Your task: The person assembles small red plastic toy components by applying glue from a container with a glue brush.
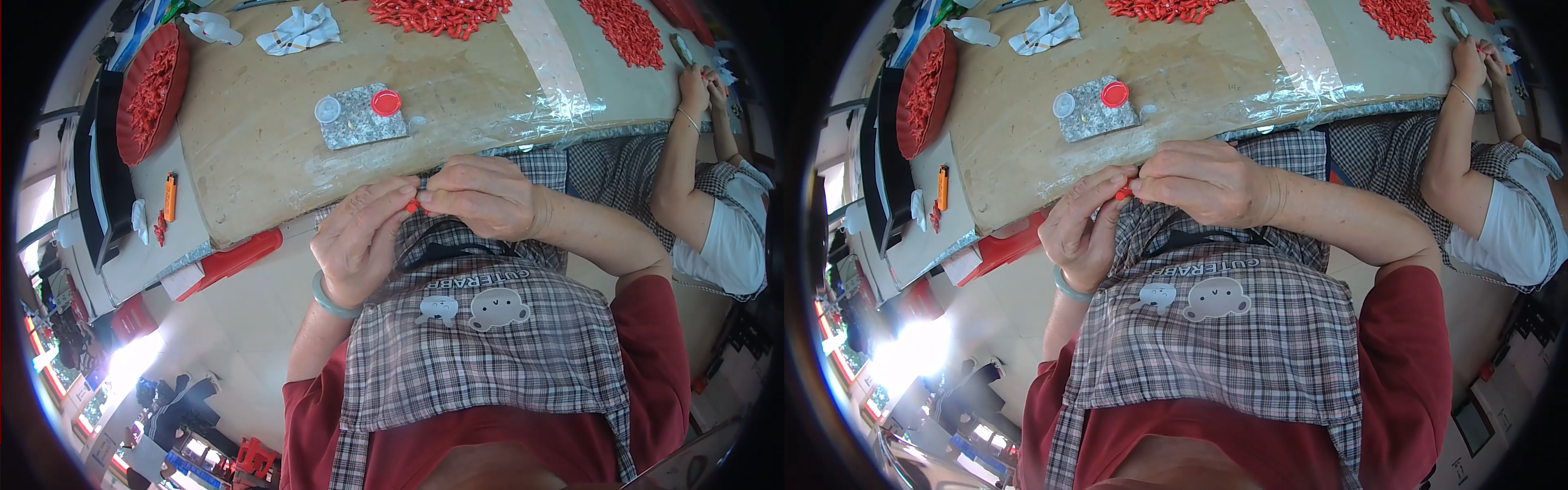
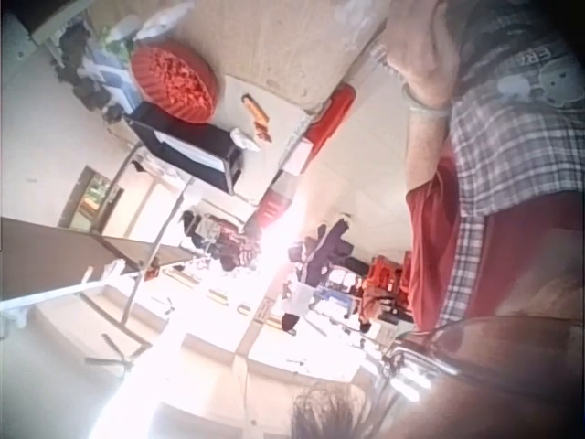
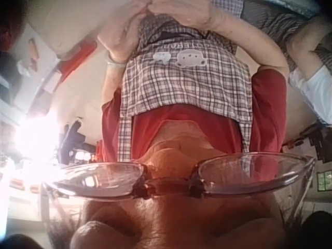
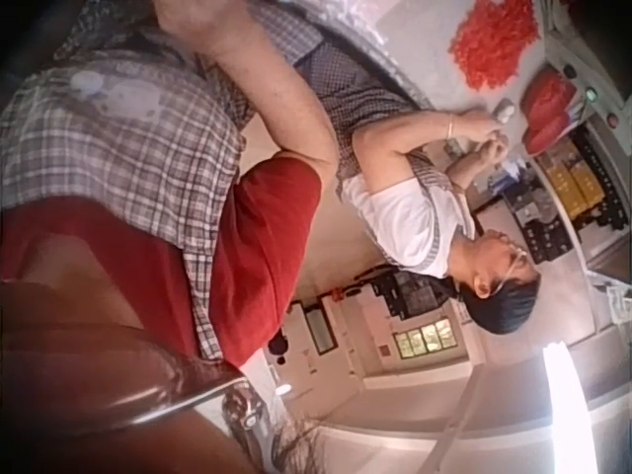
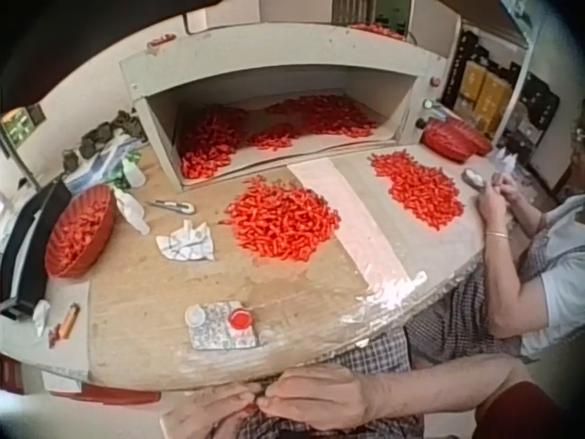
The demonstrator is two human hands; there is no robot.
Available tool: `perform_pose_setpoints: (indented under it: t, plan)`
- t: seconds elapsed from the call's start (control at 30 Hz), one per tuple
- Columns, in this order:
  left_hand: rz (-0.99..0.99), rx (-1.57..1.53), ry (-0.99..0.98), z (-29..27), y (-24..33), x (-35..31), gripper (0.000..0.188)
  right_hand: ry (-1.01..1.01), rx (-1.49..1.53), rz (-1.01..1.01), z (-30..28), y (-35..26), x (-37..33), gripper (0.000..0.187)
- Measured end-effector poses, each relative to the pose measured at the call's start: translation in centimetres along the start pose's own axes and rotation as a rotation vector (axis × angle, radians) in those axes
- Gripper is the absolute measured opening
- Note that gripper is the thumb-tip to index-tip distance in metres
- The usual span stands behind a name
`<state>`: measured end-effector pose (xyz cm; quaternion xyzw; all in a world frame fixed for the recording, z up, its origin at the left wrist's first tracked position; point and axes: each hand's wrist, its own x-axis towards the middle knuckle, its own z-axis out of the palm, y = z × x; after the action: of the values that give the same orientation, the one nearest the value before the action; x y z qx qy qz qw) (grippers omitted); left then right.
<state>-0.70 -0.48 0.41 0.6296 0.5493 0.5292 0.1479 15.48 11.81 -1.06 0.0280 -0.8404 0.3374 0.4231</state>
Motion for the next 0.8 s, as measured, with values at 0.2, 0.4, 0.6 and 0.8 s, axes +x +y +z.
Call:
perform_pose_setpoints:
  t: [0.2,0.4,0.6,0.8]
  plan:
    - [0.016,-0.002,0.005,0.03,-0.01,0.00,0.027,-0.013,0.017,0.000,-0.12,0.00,0.03,0.021]
    - [-0.025,-0.020,-0.002,0.05,0.01,-0.08,0.026,-0.017,0.028,0.003,-0.11,0.10,-0.01,0.021]
    - [-0.060,-0.019,-0.009,0.00,0.01,-0.14,0.025,-0.029,0.023,0.000,-0.12,0.20,0.04,0.021]
    - [-0.043,-0.016,-0.002,0.02,-0.10,-0.14,0.024,-0.034,0.027,-0.004,-0.17,0.26,0.03,0.022]
